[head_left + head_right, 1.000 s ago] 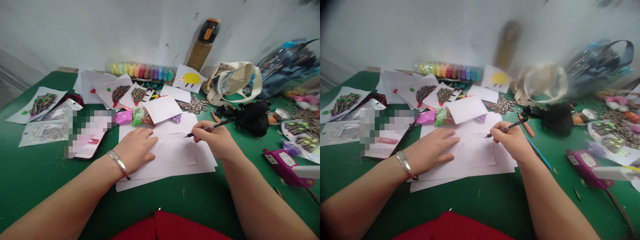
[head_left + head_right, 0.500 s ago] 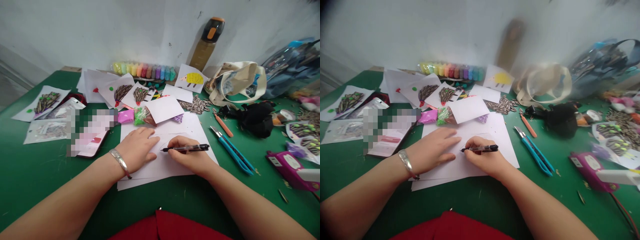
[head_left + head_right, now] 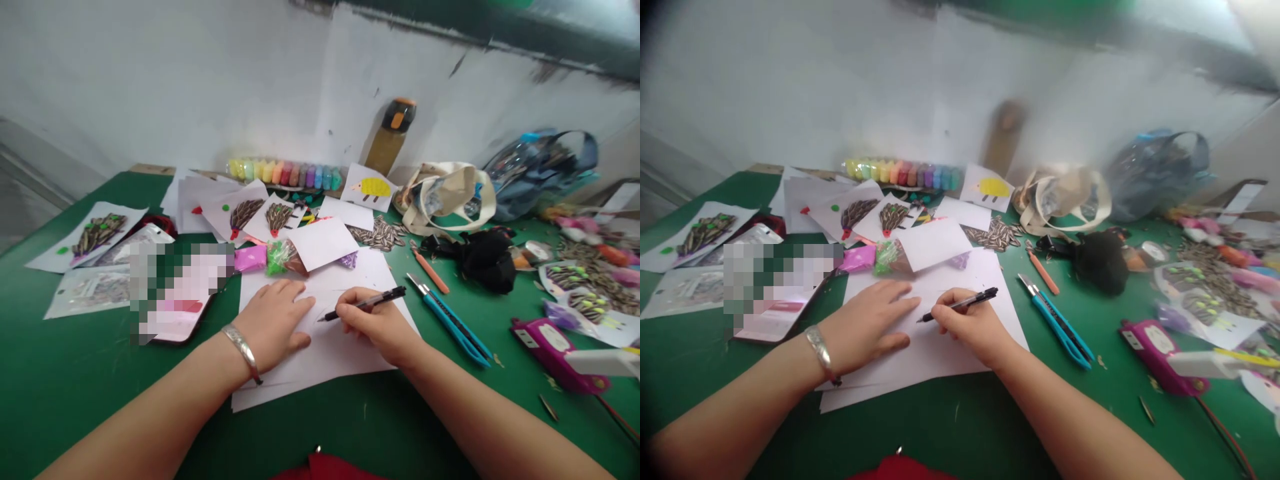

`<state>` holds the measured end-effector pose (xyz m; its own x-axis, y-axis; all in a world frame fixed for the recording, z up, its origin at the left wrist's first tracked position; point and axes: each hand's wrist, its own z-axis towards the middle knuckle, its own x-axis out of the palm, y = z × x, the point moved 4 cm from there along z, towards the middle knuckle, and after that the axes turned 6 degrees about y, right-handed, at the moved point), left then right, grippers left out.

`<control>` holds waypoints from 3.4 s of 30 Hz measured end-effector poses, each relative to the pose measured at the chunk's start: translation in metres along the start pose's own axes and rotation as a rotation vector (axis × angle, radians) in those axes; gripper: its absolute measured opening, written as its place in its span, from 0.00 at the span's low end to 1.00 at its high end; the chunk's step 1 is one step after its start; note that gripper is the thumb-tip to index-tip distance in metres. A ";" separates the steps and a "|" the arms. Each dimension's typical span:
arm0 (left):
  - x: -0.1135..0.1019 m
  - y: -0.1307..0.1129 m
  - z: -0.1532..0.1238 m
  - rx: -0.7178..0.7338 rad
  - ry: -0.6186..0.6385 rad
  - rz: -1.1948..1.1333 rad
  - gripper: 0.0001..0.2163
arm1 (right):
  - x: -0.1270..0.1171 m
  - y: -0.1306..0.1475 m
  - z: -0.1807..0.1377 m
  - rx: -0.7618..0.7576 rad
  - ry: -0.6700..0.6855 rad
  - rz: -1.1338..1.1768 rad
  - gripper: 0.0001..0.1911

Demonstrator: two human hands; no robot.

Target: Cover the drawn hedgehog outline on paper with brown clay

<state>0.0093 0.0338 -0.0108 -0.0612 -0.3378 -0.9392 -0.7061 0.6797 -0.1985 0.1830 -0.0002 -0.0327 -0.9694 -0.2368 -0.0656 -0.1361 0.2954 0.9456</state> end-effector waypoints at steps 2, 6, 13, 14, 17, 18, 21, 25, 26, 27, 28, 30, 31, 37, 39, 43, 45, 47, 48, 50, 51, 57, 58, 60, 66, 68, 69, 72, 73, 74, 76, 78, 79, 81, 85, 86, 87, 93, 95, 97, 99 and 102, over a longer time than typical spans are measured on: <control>-0.001 0.000 -0.001 -0.003 -0.009 0.000 0.21 | 0.001 0.000 -0.002 -0.005 0.033 -0.013 0.08; -0.001 0.000 -0.002 -0.009 -0.032 0.002 0.20 | -0.002 -0.002 -0.012 -0.061 -0.038 -0.060 0.06; -0.002 -0.001 -0.002 -0.018 -0.034 -0.004 0.19 | -0.016 -0.008 -0.023 -0.184 -0.228 -0.025 0.06; -0.001 -0.001 -0.002 -0.021 -0.023 -0.007 0.20 | -0.022 -0.010 -0.023 -0.209 -0.272 0.017 0.06; -0.001 -0.001 0.000 -0.027 0.015 -0.011 0.20 | -0.039 -0.015 -0.021 -0.259 -0.318 0.207 0.08; -0.001 -0.001 0.001 -0.029 0.026 -0.012 0.20 | -0.043 -0.016 -0.021 -0.280 -0.311 0.276 0.07; -0.001 -0.001 0.002 -0.031 0.041 -0.015 0.20 | -0.052 -0.014 -0.020 -0.319 -0.287 0.425 0.10; -0.001 -0.001 0.003 -0.025 0.036 -0.016 0.20 | -0.064 -0.011 -0.022 -0.341 -0.383 0.471 0.09; 0.000 -0.001 0.003 -0.022 0.038 -0.015 0.21 | -0.066 -0.010 -0.023 -0.348 -0.395 0.475 0.09; 0.000 -0.001 0.003 -0.022 0.043 -0.012 0.21 | -0.068 -0.008 -0.024 -0.358 -0.395 0.474 0.07; 0.000 -0.001 0.003 -0.022 0.049 -0.010 0.21 | -0.069 -0.007 -0.024 -0.368 -0.384 0.464 0.06; -0.001 -0.001 0.004 -0.025 0.056 -0.006 0.21 | -0.071 -0.005 -0.025 -0.382 -0.355 0.433 0.05; -0.001 -0.001 0.004 -0.025 0.057 -0.005 0.21 | -0.071 -0.004 -0.025 -0.389 -0.350 0.424 0.05; -0.001 -0.002 0.004 -0.021 0.055 -0.008 0.20 | -0.054 -0.008 -0.026 -0.349 -0.330 0.282 0.06; 0.000 -0.002 0.004 -0.018 0.043 -0.010 0.21 | -0.038 -0.008 -0.027 -0.284 -0.214 0.099 0.07; 0.000 -0.002 0.003 -0.012 0.033 -0.008 0.21 | -0.013 -0.005 -0.029 -0.207 -0.078 -0.252 0.07; 0.000 -0.002 0.003 -0.009 0.033 -0.003 0.21 | -0.009 -0.004 -0.028 -0.209 -0.058 -0.352 0.07; -0.001 -0.002 0.003 -0.011 0.033 -0.001 0.21 | -0.007 -0.004 -0.026 -0.219 -0.049 -0.429 0.08; -0.001 -0.002 0.003 -0.012 0.034 -0.002 0.21 | -0.007 -0.004 -0.025 -0.223 -0.044 -0.458 0.08; -0.001 -0.002 0.003 -0.013 0.034 -0.005 0.21 | -0.006 -0.005 -0.023 -0.230 -0.036 -0.496 0.08; -0.001 -0.003 0.003 -0.012 0.034 -0.005 0.21 | -0.005 -0.006 -0.023 -0.232 -0.032 -0.508 0.08; 0.000 -0.003 0.003 -0.016 0.051 -0.004 0.21 | -0.002 -0.006 -0.021 -0.267 -0.010 -0.535 0.08; 0.000 -0.003 0.003 -0.017 0.050 -0.006 0.21 | -0.002 -0.006 -0.020 -0.271 -0.009 -0.539 0.08; 0.000 -0.003 0.003 -0.014 0.041 -0.011 0.21 | -0.002 -0.006 -0.020 -0.276 -0.008 -0.547 0.08; 0.000 -0.002 0.003 -0.001 0.018 -0.010 0.20 | 0.000 -0.005 -0.019 -0.265 0.012 -0.589 0.08; 0.000 -0.002 0.003 0.001 0.020 -0.012 0.20 | 0.000 -0.005 -0.019 -0.256 0.016 -0.596 0.08; 0.000 -0.002 0.003 0.001 0.020 -0.016 0.19 | 0.000 -0.005 -0.020 -0.254 0.017 -0.595 0.08; -0.001 -0.003 0.003 0.002 0.000 -0.038 0.19 | -0.001 -0.005 -0.019 -0.250 0.014 -0.595 0.08; -0.001 -0.003 0.003 -0.001 -0.002 -0.042 0.19 | -0.001 -0.005 -0.019 -0.251 0.015 -0.599 0.08; -0.001 -0.003 0.003 -0.003 0.001 -0.040 0.19 | -0.001 -0.005 -0.019 -0.252 0.016 -0.603 0.08; -0.001 -0.003 0.003 -0.004 0.011 -0.024 0.19 | -0.001 -0.005 -0.019 -0.255 0.018 -0.601 0.08; 0.000 -0.003 0.003 0.001 0.011 -0.013 0.19 | -0.001 -0.005 -0.019 -0.250 0.021 -0.594 0.08; 0.000 -0.003 0.003 0.003 0.007 -0.016 0.19 | -0.001 -0.004 -0.020 -0.247 0.021 -0.590 0.08; 0.000 -0.003 0.003 0.003 0.002 -0.032 0.19 | -0.001 -0.004 -0.020 -0.239 0.023 -0.585 0.08; 0.000 -0.002 0.003 -0.002 0.016 -0.019 0.20 | -0.001 -0.003 -0.020 -0.230 0.018 -0.590 0.08; 0.001 -0.002 0.003 -0.002 0.018 -0.009 0.20 | -0.001 -0.003 -0.020 -0.232 0.015 -0.593 0.08; 0.001 -0.002 0.003 -0.002 0.017 -0.002 0.20 | -0.001 -0.003 -0.020 -0.234 0.012 -0.595 0.08; 0.000 -0.002 0.004 0.004 0.018 -0.025 0.20 | 0.000 -0.003 -0.018 -0.235 0.015 -0.618 0.08; 0.000 -0.002 0.004 0.007 0.008 -0.039 0.19 | 0.000 -0.003 -0.018 -0.234 0.012 -0.622 0.08; 0.000 -0.002 0.004 0.007 0.004 -0.044 0.19 | 0.000 -0.002 -0.018 -0.232 0.004 -0.606 0.08; 0.000 -0.002 0.004 0.001 0.009 -0.034 0.20 | -0.001 -0.002 -0.019 -0.224 -0.009 -0.587 0.07; 0.000 -0.002 0.003 -0.006 0.027 -0.016 0.20 | -0.002 -0.001 -0.020 -0.209 -0.027 -0.573 0.07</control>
<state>0.0130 0.0346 -0.0117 -0.0685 -0.3663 -0.9280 -0.7116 0.6699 -0.2119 0.1893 -0.0186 -0.0276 -0.7587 -0.2800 -0.5882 -0.5974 -0.0610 0.7996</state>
